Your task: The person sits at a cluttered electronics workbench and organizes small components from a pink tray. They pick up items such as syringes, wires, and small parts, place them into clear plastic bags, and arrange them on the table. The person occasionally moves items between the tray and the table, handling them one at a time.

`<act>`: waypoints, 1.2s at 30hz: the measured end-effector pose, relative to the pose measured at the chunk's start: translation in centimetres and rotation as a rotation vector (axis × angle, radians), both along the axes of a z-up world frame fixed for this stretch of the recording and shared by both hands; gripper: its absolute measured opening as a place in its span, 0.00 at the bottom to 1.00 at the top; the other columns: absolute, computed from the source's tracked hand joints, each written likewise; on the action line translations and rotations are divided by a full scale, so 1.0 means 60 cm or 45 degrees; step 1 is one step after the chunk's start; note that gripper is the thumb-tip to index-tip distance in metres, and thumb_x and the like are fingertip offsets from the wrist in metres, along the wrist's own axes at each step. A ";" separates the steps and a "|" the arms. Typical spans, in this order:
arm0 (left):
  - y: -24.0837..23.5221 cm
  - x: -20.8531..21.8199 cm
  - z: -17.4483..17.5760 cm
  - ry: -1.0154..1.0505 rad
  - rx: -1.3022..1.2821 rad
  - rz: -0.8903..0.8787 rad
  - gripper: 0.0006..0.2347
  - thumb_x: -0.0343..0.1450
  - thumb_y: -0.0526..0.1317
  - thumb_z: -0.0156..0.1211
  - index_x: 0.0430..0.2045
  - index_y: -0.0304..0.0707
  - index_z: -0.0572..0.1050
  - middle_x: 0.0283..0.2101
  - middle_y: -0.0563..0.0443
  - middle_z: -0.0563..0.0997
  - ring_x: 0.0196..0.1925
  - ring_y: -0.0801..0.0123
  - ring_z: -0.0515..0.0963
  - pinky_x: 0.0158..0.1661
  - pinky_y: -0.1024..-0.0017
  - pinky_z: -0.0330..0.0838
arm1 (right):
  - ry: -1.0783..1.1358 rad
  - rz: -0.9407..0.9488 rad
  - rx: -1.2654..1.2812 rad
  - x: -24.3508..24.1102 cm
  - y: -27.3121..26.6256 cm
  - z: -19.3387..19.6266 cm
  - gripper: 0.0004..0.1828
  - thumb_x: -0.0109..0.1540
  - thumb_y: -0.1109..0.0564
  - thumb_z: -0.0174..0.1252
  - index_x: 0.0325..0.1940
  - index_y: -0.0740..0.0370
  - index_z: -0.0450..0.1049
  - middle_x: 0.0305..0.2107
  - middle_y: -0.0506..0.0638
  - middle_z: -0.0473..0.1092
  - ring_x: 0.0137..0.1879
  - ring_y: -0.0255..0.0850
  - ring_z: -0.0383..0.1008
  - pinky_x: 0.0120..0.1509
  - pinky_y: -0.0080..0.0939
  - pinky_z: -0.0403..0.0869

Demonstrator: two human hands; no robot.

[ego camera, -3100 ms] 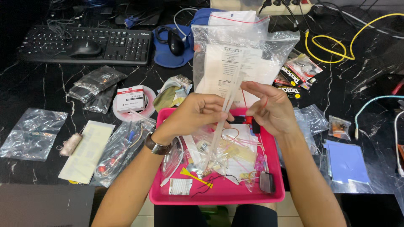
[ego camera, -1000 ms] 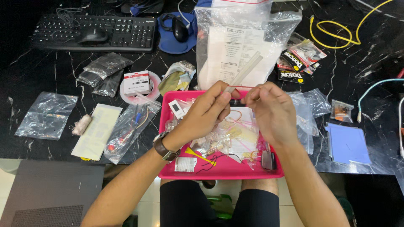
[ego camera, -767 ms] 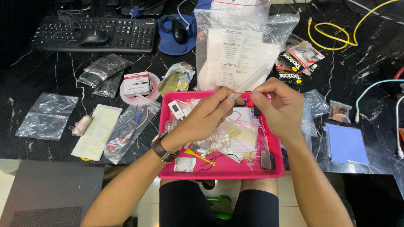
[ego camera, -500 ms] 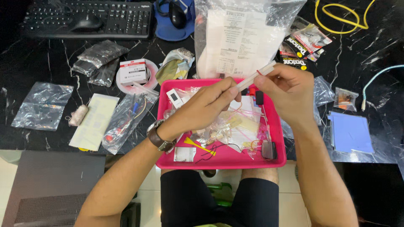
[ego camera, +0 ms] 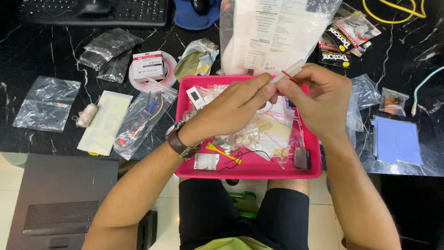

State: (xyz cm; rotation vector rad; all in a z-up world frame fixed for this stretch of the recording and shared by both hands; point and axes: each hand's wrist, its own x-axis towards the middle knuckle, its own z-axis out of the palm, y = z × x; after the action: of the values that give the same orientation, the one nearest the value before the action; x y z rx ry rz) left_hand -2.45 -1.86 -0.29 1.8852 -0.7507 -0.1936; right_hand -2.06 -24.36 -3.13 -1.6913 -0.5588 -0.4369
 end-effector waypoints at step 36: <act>-0.028 0.005 -0.053 -0.066 -0.702 0.139 0.12 0.86 0.47 0.48 0.56 0.44 0.77 0.19 0.63 0.67 0.28 0.85 0.65 0.33 0.80 0.65 | 0.472 0.586 1.188 -0.035 0.007 -0.016 0.33 0.80 0.60 0.46 0.90 0.55 0.51 0.86 0.53 0.54 0.28 0.18 0.71 0.53 0.25 0.87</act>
State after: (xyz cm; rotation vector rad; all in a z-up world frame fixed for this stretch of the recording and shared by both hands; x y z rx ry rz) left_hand -2.14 -3.53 -3.46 1.4026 -0.6518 0.1243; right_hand -4.15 -23.97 -4.12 -0.6853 -0.3592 -0.0133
